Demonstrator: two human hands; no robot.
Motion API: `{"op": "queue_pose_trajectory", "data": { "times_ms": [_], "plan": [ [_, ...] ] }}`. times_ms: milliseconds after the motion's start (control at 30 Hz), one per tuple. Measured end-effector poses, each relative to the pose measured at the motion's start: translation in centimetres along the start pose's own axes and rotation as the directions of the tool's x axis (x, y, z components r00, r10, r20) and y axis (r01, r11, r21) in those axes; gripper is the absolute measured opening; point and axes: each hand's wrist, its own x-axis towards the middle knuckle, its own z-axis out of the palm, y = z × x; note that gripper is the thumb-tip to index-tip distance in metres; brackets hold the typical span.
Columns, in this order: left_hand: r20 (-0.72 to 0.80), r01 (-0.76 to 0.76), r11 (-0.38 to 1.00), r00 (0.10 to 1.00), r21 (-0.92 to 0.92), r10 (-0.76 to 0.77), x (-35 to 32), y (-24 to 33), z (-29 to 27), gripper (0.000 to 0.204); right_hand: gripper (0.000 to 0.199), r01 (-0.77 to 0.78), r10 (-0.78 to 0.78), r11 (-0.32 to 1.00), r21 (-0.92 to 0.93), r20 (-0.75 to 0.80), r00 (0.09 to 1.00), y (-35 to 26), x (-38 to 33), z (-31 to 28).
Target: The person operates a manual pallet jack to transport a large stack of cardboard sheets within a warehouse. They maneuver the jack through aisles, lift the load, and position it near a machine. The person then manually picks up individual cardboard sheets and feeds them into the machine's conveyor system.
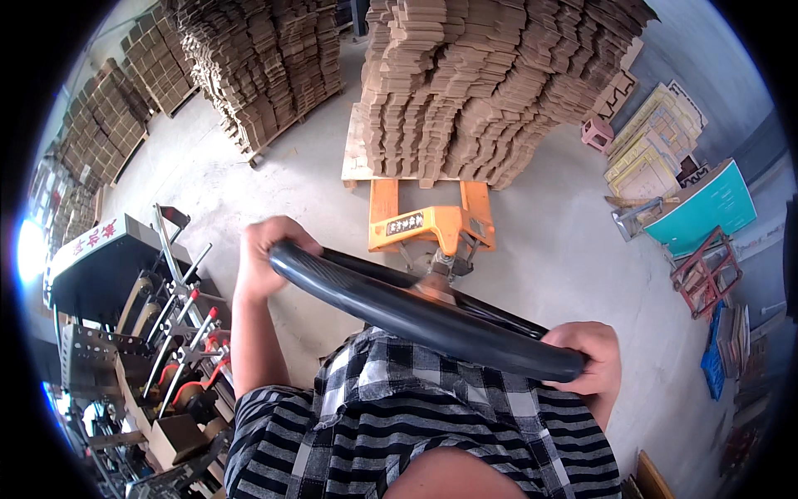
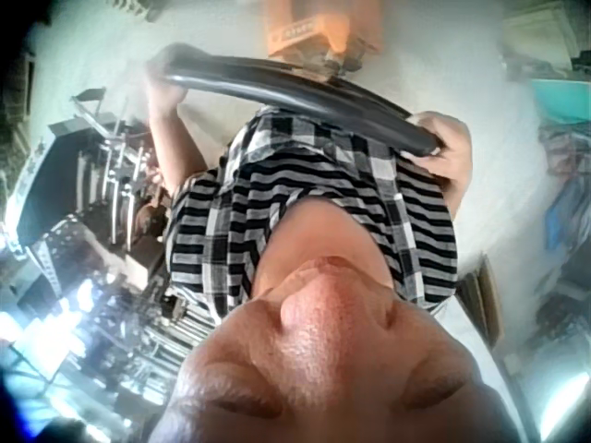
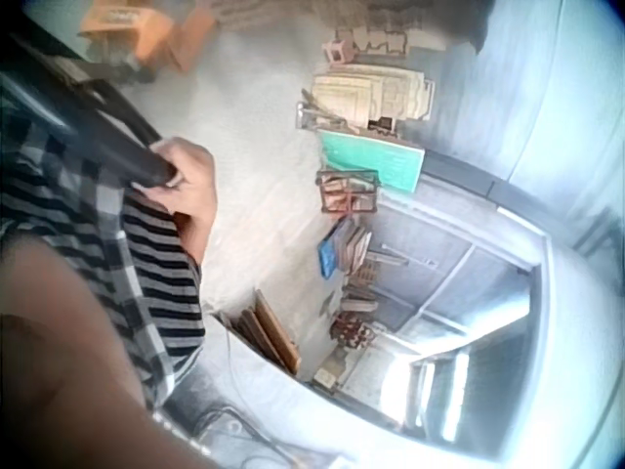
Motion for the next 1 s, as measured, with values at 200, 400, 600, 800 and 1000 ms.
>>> {"op": "queue_pose_trajectory", "data": {
  "times_ms": [200, 400, 600, 800, 1000],
  "plan": [
    [0.255, -0.263, 0.965, 0.932, -0.009, 0.256, -1.4, 2.5, -0.8, 0.018, 0.033, 0.041, -0.035, 0.999, 0.013, -0.315, 0.948, -1.2, -3.5, 1.2],
    [0.463, -0.481, 0.868, 0.745, -0.126, 0.480, -0.4, 5.2, -1.7, 0.022, 0.031, 0.126, -0.099, 0.992, 0.010, -0.558, 0.824, -1.3, -5.1, 2.3],
    [0.288, -0.482, 0.872, 0.850, 0.089, 0.441, 3.6, 3.2, -1.2, 0.023, 0.018, -0.176, -0.140, 0.939, -0.295, -0.795, 0.590, 1.4, -2.1, 2.6],
    [0.027, -0.266, 0.942, 0.964, 0.204, 0.266, 12.1, 1.1, 1.9, 0.019, 0.029, -0.219, 0.047, 0.973, -0.078, -0.856, 0.515, 4.0, 5.1, -1.1],
    [0.013, -0.053, 0.942, 0.999, 0.330, 0.052, 22.2, -2.3, 4.4, 0.020, 0.018, -0.280, 0.051, 0.957, -0.081, -0.900, 0.434, 4.2, 11.1, -0.3]
  ]
}}
